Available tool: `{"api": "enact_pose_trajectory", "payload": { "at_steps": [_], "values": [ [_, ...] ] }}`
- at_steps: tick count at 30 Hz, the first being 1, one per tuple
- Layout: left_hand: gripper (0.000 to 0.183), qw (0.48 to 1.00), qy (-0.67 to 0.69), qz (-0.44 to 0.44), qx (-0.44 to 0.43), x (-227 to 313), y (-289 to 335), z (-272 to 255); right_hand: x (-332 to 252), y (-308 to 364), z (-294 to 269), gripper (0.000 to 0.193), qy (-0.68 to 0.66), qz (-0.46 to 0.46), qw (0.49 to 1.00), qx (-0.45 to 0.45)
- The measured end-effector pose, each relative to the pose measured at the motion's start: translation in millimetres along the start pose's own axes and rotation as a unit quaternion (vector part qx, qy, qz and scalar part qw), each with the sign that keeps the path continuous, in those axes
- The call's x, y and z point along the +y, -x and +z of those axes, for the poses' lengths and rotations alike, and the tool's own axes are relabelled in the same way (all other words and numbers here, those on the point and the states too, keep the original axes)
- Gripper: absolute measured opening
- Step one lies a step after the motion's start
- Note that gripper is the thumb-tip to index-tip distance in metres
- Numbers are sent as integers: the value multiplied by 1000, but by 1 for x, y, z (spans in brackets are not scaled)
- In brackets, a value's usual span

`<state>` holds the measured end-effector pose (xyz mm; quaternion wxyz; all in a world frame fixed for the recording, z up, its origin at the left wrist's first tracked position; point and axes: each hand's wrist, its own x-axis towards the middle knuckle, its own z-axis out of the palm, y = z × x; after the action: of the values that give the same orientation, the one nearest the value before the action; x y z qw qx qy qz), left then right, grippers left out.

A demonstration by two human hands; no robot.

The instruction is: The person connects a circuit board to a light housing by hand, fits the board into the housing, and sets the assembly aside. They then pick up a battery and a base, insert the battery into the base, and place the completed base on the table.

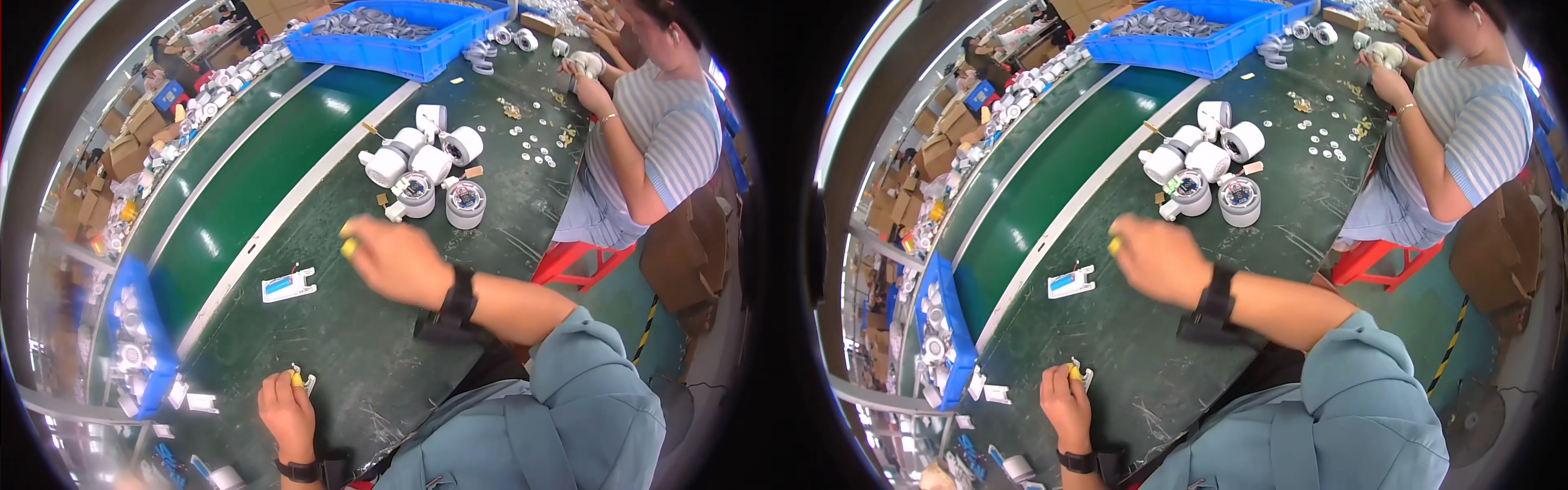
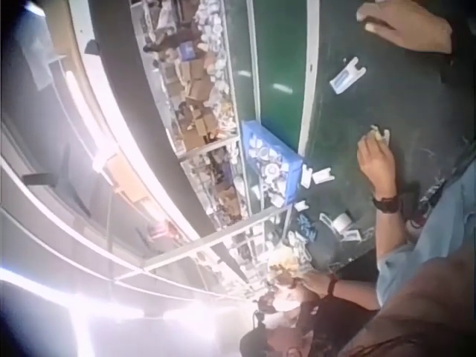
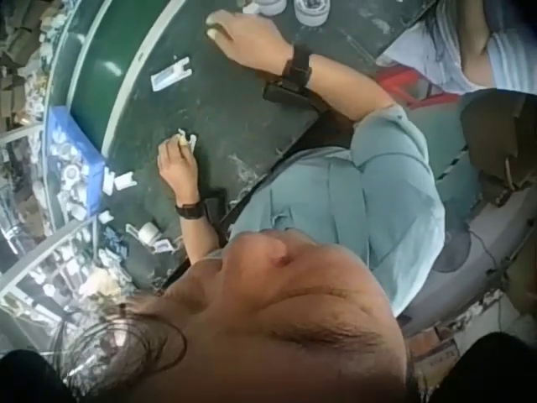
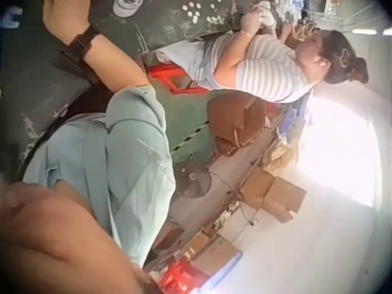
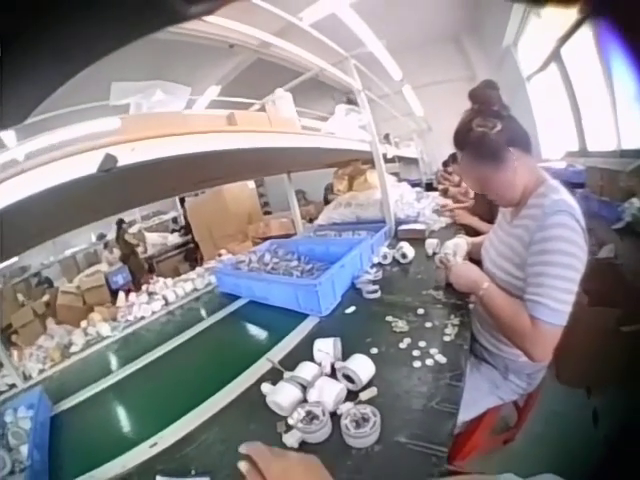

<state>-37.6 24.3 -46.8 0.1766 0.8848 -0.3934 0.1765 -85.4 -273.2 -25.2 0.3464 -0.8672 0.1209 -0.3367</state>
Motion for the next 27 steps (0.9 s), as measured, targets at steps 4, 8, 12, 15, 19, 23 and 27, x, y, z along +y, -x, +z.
{"api": "enact_pose_trajectory", "payload": {
  "at_steps": [4,8,12,15,19,23,27],
  "values": [
    [16,999,29,-19,5,-7,2,2,39,-28,-26,22,288,37,957,-17],
    [18,996,80,-26,-12,-12,4,-1,56,-39,-31,14,349,22,935,-56],
    [20,988,151,-20,-8,-20,3,0,69,-43,-48,16,263,27,964,8],
    [22,977,206,-47,-41,-24,2,0,95,-46,-61,17,240,7,970,43],
    [23,973,223,-23,-51,-32,11,-3,108,-50,-62,22,189,16,981,27],
    [24,966,244,-35,-76,-28,16,-8,92,-43,-57,28,206,17,978,10],
    [26,956,275,-46,-91,-23,15,-8,61,-31,-35,30,77,23,995,-58]
  ]
}}
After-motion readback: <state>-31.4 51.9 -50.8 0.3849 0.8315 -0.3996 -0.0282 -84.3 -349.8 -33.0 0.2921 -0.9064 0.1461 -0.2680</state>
